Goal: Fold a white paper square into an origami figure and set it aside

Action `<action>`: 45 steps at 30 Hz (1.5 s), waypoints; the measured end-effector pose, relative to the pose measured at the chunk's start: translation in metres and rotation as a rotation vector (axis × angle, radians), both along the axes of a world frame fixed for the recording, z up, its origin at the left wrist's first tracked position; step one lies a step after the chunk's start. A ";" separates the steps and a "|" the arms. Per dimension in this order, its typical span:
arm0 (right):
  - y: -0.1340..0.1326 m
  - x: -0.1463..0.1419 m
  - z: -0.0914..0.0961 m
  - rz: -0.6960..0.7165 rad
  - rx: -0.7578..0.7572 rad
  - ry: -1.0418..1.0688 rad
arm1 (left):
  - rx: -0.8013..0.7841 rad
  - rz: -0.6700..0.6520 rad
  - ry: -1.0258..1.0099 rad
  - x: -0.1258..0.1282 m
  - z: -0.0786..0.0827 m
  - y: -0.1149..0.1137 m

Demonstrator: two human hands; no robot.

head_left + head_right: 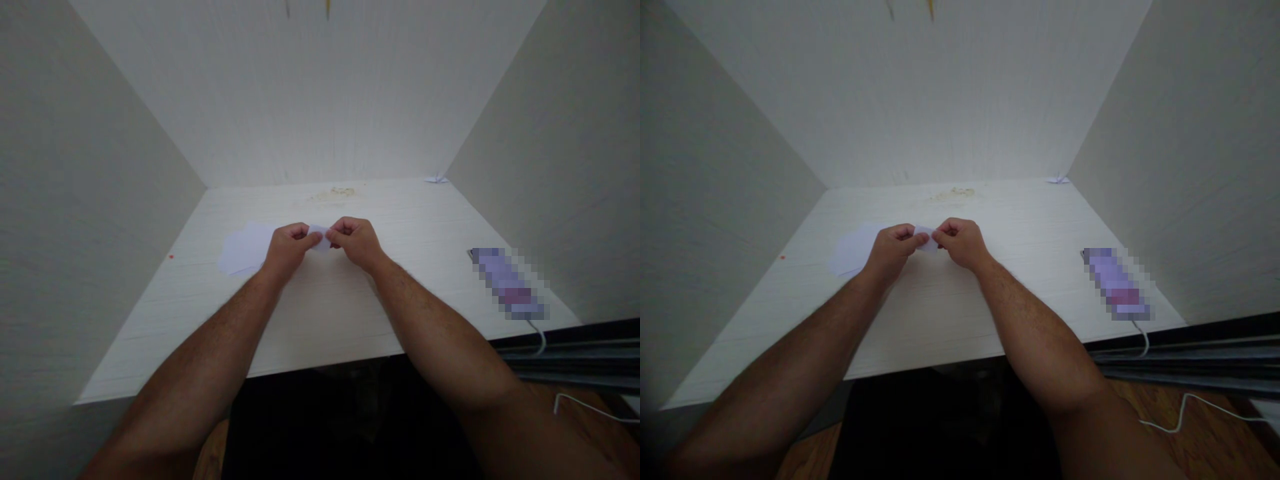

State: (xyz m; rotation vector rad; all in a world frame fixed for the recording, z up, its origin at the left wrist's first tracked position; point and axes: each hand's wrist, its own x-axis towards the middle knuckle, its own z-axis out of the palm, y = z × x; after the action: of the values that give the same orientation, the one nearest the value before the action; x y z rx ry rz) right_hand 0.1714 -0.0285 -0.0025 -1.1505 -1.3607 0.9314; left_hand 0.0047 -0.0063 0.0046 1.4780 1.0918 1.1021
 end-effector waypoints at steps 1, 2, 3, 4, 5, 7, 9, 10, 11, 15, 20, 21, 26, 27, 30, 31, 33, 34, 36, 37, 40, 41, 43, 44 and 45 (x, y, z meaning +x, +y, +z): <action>0.000 0.000 -0.001 -0.001 0.002 -0.011 | 0.010 0.012 -0.021 0.000 0.000 0.001; 0.001 0.001 -0.002 0.000 0.003 -0.020 | 0.019 0.025 -0.048 0.000 -0.001 0.002; 0.001 0.001 -0.002 0.003 0.004 -0.029 | 0.025 0.041 -0.076 0.000 -0.001 0.002; 0.001 0.001 -0.003 0.006 0.005 -0.035 | 0.027 0.058 -0.100 0.000 -0.001 0.003; 0.001 0.001 -0.003 0.005 0.005 -0.042 | 0.027 0.073 -0.113 0.001 -0.001 0.003; 0.001 0.001 -0.003 -0.001 0.002 -0.055 | 0.023 0.092 -0.115 0.001 -0.002 0.002; 0.001 0.001 -0.003 -0.009 -0.001 -0.062 | 0.028 0.100 -0.109 0.002 -0.003 0.001; 0.001 0.001 -0.003 -0.011 0.000 -0.063 | 0.035 0.102 -0.109 0.002 -0.003 0.001; 0.001 0.001 -0.004 -0.011 0.003 -0.065 | 0.046 0.104 -0.109 0.002 -0.004 0.001; 0.000 0.000 -0.003 -0.008 -0.002 -0.080 | 0.081 0.111 -0.077 0.002 -0.007 0.002; -0.002 -0.002 0.001 -0.033 0.041 -0.289 | 0.129 0.128 0.020 -0.001 -0.009 0.005; -0.003 -0.002 0.001 -0.028 0.048 -0.319 | 0.136 0.133 0.028 -0.001 -0.009 0.005; -0.002 -0.002 0.000 -0.019 0.035 -0.180 | 0.063 0.086 -0.091 0.000 -0.008 0.006; -0.002 -0.002 0.000 -0.023 0.036 -0.129 | 0.040 0.069 -0.116 0.000 -0.008 0.006; -0.002 -0.003 -0.001 -0.034 0.035 -0.016 | 0.001 0.035 -0.144 0.001 -0.007 0.004; -0.002 -0.003 -0.001 -0.040 0.032 0.005 | 0.000 0.035 -0.142 0.001 -0.007 0.004; -0.003 -0.005 -0.001 -0.040 0.024 0.023 | 0.013 0.050 -0.138 0.002 -0.006 0.003; -0.003 -0.005 -0.001 -0.034 0.018 0.023 | 0.021 0.060 -0.140 0.002 -0.006 0.003; -0.004 -0.007 -0.002 -0.014 0.002 0.002 | 0.037 0.085 -0.155 0.003 -0.007 0.003; -0.004 -0.007 -0.002 -0.002 -0.011 -0.016 | 0.042 0.092 -0.167 0.004 -0.007 0.003; -0.005 -0.009 -0.003 0.055 -0.057 -0.055 | 0.038 0.081 -0.190 0.004 -0.006 0.002; -0.006 -0.009 -0.003 0.076 -0.072 -0.060 | 0.032 0.071 -0.190 0.004 -0.006 0.001; -0.006 -0.009 -0.002 0.099 -0.086 -0.073 | 0.014 0.047 -0.182 0.004 -0.003 0.000; -0.007 -0.009 -0.002 0.104 -0.085 -0.084 | 0.007 0.037 -0.178 0.004 -0.001 -0.001; -0.007 -0.008 -0.002 0.106 -0.078 -0.093 | 0.004 0.026 -0.177 0.003 0.000 -0.002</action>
State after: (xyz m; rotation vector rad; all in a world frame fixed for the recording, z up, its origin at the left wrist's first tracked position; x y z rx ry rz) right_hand 0.1630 -0.0352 -0.0049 -1.2027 -1.4829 1.0256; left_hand 0.0079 -0.0078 0.0048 1.3448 0.9882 1.2285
